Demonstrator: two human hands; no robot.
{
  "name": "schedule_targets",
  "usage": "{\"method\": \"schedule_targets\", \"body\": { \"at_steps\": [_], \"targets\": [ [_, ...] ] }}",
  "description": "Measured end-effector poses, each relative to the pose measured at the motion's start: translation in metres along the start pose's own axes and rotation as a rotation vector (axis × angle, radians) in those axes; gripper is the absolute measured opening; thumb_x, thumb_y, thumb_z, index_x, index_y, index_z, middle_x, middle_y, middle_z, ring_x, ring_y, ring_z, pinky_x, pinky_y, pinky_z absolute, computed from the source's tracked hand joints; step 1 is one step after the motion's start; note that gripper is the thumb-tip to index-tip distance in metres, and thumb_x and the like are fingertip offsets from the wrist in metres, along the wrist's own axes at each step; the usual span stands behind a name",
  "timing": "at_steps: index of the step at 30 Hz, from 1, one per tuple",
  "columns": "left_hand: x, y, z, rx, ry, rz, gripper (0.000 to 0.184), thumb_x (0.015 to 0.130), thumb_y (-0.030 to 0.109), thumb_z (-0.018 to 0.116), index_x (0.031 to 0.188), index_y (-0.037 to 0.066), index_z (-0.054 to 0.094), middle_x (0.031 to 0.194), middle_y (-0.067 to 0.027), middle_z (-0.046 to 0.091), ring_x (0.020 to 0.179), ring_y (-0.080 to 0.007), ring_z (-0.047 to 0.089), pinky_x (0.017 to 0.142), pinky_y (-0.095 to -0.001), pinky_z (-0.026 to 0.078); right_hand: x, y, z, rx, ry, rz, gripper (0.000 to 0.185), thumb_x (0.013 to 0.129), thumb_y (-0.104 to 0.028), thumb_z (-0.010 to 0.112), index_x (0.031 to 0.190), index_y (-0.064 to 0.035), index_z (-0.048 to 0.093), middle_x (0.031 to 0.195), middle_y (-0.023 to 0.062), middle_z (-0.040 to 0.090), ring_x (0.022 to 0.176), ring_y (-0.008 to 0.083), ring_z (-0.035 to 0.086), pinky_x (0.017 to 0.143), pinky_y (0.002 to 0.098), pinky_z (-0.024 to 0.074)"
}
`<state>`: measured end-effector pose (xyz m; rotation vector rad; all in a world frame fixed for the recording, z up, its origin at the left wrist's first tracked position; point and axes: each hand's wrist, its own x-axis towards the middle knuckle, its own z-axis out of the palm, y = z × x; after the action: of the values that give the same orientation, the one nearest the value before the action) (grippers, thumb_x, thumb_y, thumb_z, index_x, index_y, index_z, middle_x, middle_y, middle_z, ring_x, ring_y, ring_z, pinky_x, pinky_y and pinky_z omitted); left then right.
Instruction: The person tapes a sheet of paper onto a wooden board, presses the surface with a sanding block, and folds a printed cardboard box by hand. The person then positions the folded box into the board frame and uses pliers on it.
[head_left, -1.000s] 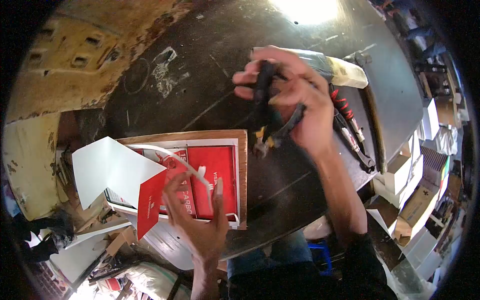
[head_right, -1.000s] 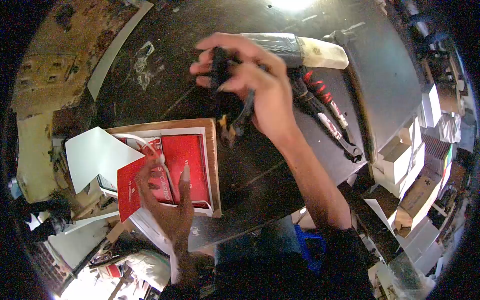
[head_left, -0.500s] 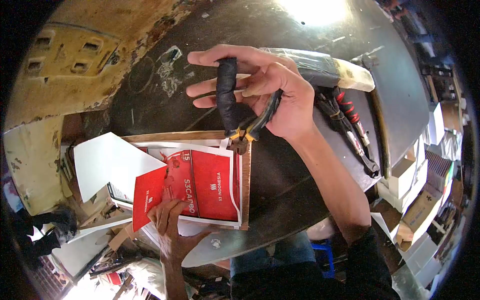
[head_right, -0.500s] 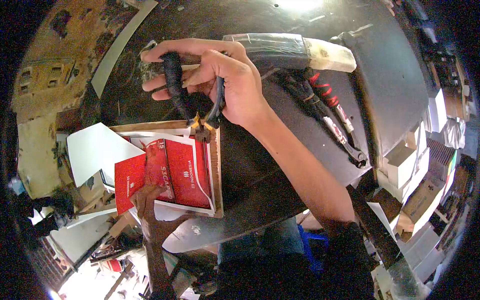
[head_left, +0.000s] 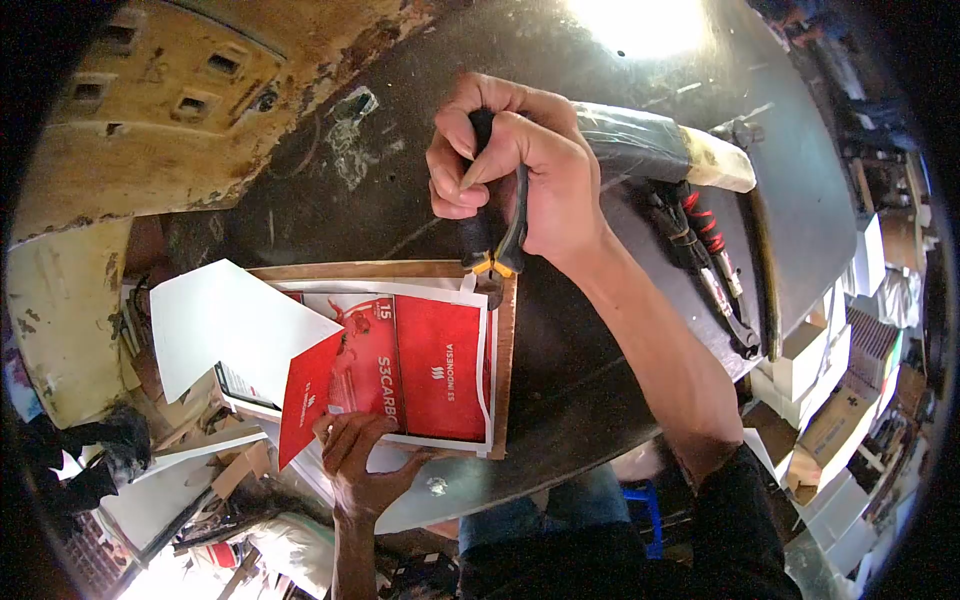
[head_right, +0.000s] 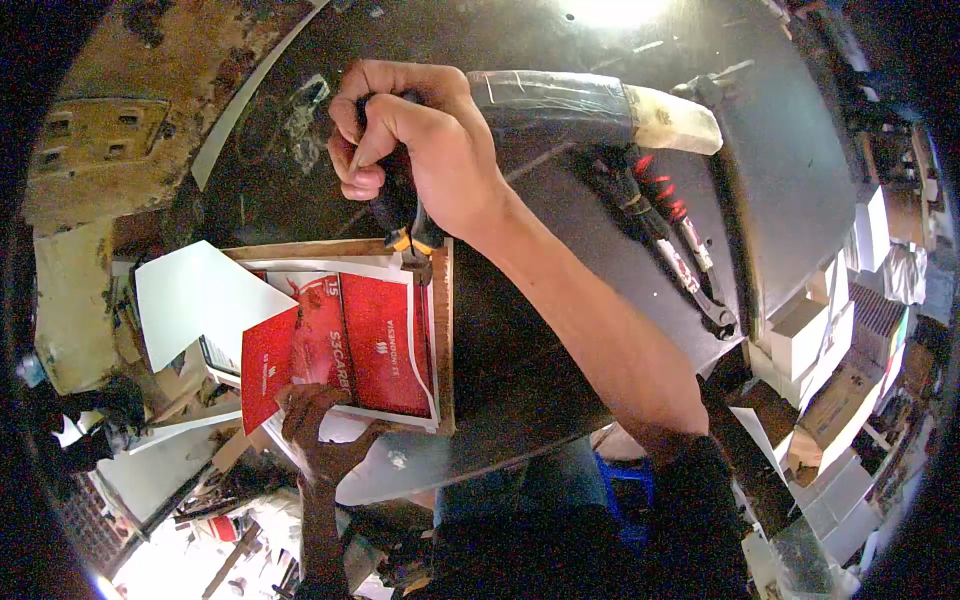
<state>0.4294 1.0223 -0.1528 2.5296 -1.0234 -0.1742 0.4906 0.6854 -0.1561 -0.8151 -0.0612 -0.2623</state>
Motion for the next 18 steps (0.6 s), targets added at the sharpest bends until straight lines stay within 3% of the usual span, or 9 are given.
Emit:
{"method": "schedule_targets", "body": {
  "at_steps": [2,3,6,7,9,10,11,14,18],
  "targets": [
    [0.002,0.002,-0.001,-0.007,-0.006,-0.014,0.051,0.05,0.028,0.096,0.09,0.012,0.07,0.09,-0.0027,0.069,0.091,-0.023,0.063,0.097,-0.0427,0.041,0.002,-0.001,-0.002,-0.077,-0.082,0.026,0.02,0.067,-0.001,0.045,0.085,0.0066,0.05,0.071,0.0255,0.057,0.056,0.0245,0.053,0.056,0.0353,0.0453],
    [0.004,0.002,-0.002,-0.012,-0.016,-0.029,0.05,0.05,0.028,0.096,0.09,0.013,0.07,0.089,-0.0019,0.069,0.09,-0.0225,0.063,0.097,-0.0427,0.041,0.003,-0.004,0.001,-0.082,-0.085,0.022,0.02,0.067,-0.001,0.045,0.085,0.0066,0.05,0.071,0.0255,0.057,0.056,0.0245,0.053,0.056,0.0353,0.0453],
    [0.006,0.001,0.0,-0.046,-0.023,-0.028,0.049,0.051,0.03,0.096,0.088,0.013,0.069,0.087,-0.0004,0.069,0.088,-0.0217,0.064,0.099,-0.0432,0.04,0.004,-0.006,0.001,0.008,-0.151,-0.093,0.055,0.064,-0.009,0.046,0.11,0.0202,0.057,0.105,0.0367,0.064,0.094,0.0465,0.07,0.083,0.0509,0.0579],
    [0.005,0.0,-0.001,-0.044,-0.024,-0.032,0.049,0.051,0.03,0.096,0.088,0.013,0.069,0.087,-0.0004,0.069,0.088,-0.0217,0.064,0.099,-0.0432,0.04,0.001,-0.007,-0.002,0.012,-0.152,-0.09,0.055,0.064,-0.009,0.046,0.11,0.0202,0.057,0.105,0.0367,0.064,0.094,0.0465,0.07,0.083,0.0509,0.0579],
    [0.006,-0.001,-0.001,-0.041,-0.039,-0.022,0.049,0.051,0.031,0.096,0.088,0.014,0.069,0.086,0.0004,0.069,0.086,-0.0213,0.064,0.1,-0.0438,0.04,0.0,-0.015,-0.002,-0.047,-0.243,-0.03,0.052,0.063,-0.009,0.047,0.105,0.0199,0.059,0.1,0.0345,0.066,0.086,0.0426,0.071,0.08,0.0473,0.0586],
    [0.008,0.0,-0.002,-0.042,-0.037,-0.021,0.049,0.051,0.031,0.096,0.088,0.014,0.069,0.086,0.0004,0.069,0.086,-0.0213,0.064,0.1,-0.0438,0.04,-0.004,-0.014,0.004,-0.027,-0.19,-0.023,0.042,0.068,-0.009,0.048,0.096,0.0165,0.066,0.09,0.026,0.069,0.072,0.0292,0.07,0.071,0.0355,0.0587],
    [0.009,0.002,-0.003,-0.048,-0.052,-0.036,0.049,0.051,0.031,0.096,0.088,0.014,0.068,0.086,0.0004,0.069,0.086,-0.0212,0.064,0.1,-0.0438,0.04,-0.003,-0.013,0.003,-0.027,-0.19,-0.023,0.042,0.068,-0.009,0.048,0.096,0.0165,0.066,0.09,0.026,0.069,0.072,0.0292,0.07,0.071,0.0355,0.0587],
    [0.01,0.003,-0.004,-0.054,-0.06,-0.051,0.049,0.052,0.032,0.096,0.088,0.014,0.068,0.086,0.0004,0.069,0.086,-0.0211,0.064,0.101,-0.0439,0.039,-0.002,-0.006,0.007,-0.095,-0.198,-0.112,0.027,0.069,-0.007,0.05,0.081,0.0115,0.066,0.069,0.0164,0.063,0.054,0.0171,0.056,0.051,0.0293,0.0469],
    [0.009,0.004,-0.004,-0.063,-0.052,-0.048,0.049,0.053,0.032,0.096,0.088,0.013,0.068,0.084,-0.0006,0.068,0.086,-0.0221,0.064,0.101,-0.0441,0.04,-0.003,-0.004,0.007,-0.074,-0.187,-0.101,0.019,0.07,-0.005,0.05,0.074,0.01,0.062,0.066,0.014,0.059,0.051,0.0149,0.052,0.047,0.0279,0.0415]
  ]
}}
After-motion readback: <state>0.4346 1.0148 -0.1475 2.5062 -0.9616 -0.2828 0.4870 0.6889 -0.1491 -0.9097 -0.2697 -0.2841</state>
